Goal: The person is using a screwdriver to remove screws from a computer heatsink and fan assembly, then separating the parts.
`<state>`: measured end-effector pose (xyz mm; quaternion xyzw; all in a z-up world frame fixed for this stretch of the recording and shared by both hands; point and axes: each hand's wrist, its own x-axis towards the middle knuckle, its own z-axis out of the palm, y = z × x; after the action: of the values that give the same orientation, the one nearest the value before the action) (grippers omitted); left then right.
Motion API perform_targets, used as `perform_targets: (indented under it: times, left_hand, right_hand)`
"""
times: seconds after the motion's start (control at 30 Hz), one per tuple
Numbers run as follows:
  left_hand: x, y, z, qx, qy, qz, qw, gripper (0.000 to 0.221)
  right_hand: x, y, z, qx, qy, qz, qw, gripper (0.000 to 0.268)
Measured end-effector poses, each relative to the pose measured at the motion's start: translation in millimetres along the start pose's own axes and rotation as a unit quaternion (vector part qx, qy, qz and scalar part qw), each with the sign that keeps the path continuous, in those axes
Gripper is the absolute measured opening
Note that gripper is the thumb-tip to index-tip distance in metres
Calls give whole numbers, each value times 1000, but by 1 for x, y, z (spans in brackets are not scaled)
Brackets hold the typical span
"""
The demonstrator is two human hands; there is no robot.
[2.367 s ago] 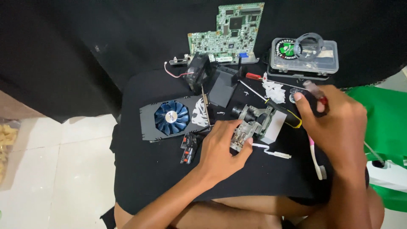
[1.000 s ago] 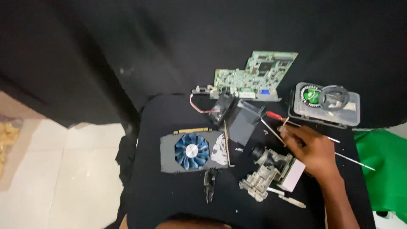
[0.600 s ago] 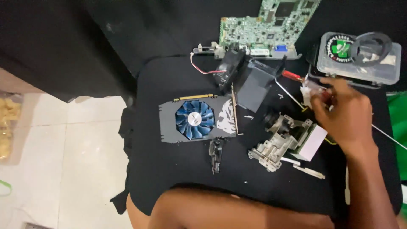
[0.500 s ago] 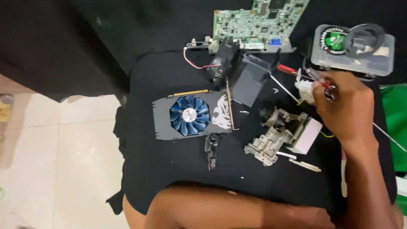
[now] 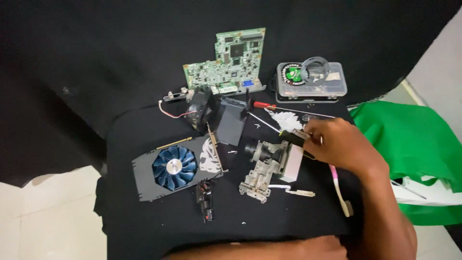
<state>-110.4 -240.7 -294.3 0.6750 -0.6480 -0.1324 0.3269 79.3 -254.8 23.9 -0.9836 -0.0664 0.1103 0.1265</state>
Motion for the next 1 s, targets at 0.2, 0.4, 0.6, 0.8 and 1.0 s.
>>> perform_targets:
  times: [0.2,0.4,0.6,0.8,1.0]
  left_hand:
    - [-5,14,-27,1,-20,3,1000,32]
    - [-14,26,-47,-45,-10,-34,998,42]
    - [-11,24,-42,49,-19,5,999,26]
    - [-6,24,-47,1,-80,-49,996,26]
    - [-7,21,-53,0,-94,-43,995,29]
  right_hand:
    - [-3,14,-5,-3,-37,55,998,7]
    - [0,13,-6,32,-6,-12,999,24]
    - [4,27,8,12,150,-34,988,15]
    - [30,57,40,-77,154,-49,984,29]
    - [18,39,14,15,141,28,990,21]
